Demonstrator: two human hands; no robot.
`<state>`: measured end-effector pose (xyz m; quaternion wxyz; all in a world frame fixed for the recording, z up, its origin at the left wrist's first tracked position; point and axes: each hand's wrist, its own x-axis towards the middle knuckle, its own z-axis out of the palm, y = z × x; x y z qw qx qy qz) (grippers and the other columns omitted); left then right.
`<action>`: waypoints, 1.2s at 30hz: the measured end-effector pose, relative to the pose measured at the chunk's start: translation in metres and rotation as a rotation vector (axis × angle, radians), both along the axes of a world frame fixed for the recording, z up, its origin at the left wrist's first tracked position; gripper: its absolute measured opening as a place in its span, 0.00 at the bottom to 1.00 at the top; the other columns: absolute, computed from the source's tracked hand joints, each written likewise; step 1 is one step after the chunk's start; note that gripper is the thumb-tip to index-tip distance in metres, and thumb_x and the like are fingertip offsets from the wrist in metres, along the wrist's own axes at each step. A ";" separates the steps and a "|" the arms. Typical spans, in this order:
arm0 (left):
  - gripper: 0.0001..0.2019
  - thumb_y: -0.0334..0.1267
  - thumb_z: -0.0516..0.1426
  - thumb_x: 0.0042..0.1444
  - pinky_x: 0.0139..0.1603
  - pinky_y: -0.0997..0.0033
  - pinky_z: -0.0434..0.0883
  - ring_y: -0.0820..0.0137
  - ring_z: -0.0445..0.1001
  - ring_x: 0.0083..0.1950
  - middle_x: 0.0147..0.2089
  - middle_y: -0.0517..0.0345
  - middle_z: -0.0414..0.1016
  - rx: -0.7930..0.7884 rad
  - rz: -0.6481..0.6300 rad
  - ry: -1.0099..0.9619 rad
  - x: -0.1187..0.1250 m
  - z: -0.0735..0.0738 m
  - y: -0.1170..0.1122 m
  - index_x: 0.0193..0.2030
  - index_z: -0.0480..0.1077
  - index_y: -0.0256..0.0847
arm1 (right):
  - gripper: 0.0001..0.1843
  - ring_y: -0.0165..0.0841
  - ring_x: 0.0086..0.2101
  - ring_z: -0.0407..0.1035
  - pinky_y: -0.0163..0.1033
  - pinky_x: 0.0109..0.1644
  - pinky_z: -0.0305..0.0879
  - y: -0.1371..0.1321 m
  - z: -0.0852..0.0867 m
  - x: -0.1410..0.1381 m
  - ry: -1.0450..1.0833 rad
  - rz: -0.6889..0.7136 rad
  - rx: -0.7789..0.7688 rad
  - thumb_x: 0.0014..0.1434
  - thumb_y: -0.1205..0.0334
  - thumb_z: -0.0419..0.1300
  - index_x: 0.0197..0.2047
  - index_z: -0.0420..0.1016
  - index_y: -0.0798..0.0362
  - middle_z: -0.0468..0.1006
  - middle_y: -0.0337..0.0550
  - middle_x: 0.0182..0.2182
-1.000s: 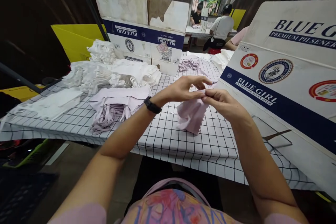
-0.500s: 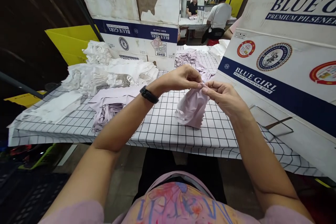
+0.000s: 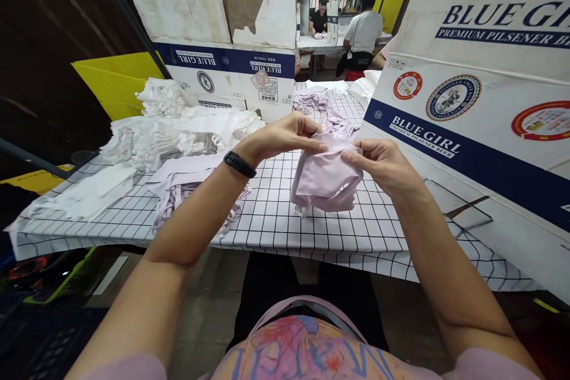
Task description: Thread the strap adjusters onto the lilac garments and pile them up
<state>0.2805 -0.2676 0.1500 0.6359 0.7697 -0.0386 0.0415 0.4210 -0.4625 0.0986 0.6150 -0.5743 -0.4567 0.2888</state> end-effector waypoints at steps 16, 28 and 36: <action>0.11 0.33 0.71 0.46 0.51 0.62 0.73 0.57 0.77 0.53 0.40 0.50 0.78 -0.095 0.308 -0.239 -0.042 0.003 0.053 0.23 0.74 0.35 | 0.24 0.33 0.28 0.68 0.38 0.31 0.60 -0.051 -0.044 0.073 -0.360 0.174 -0.409 0.55 0.38 0.69 0.31 0.84 0.53 0.77 0.43 0.26; 0.06 0.38 0.63 0.54 0.52 0.57 0.73 0.65 0.76 0.41 0.36 0.55 0.79 0.960 0.426 -0.204 -0.056 0.027 0.057 0.33 0.79 0.39 | 0.26 0.37 0.36 0.71 0.41 0.37 0.66 -0.072 0.013 0.093 -1.114 -0.225 -0.296 0.63 0.36 0.58 0.38 0.83 0.50 0.78 0.49 0.45; 0.04 0.29 0.60 0.51 0.47 0.63 0.76 0.69 0.75 0.36 0.33 0.56 0.80 1.016 0.713 -0.375 -0.049 0.024 0.056 0.32 0.78 0.35 | 0.10 0.33 0.30 0.70 0.40 0.38 0.64 -0.065 0.036 0.078 -1.169 -0.538 -0.274 0.58 0.57 0.60 0.30 0.79 0.53 0.79 0.45 0.29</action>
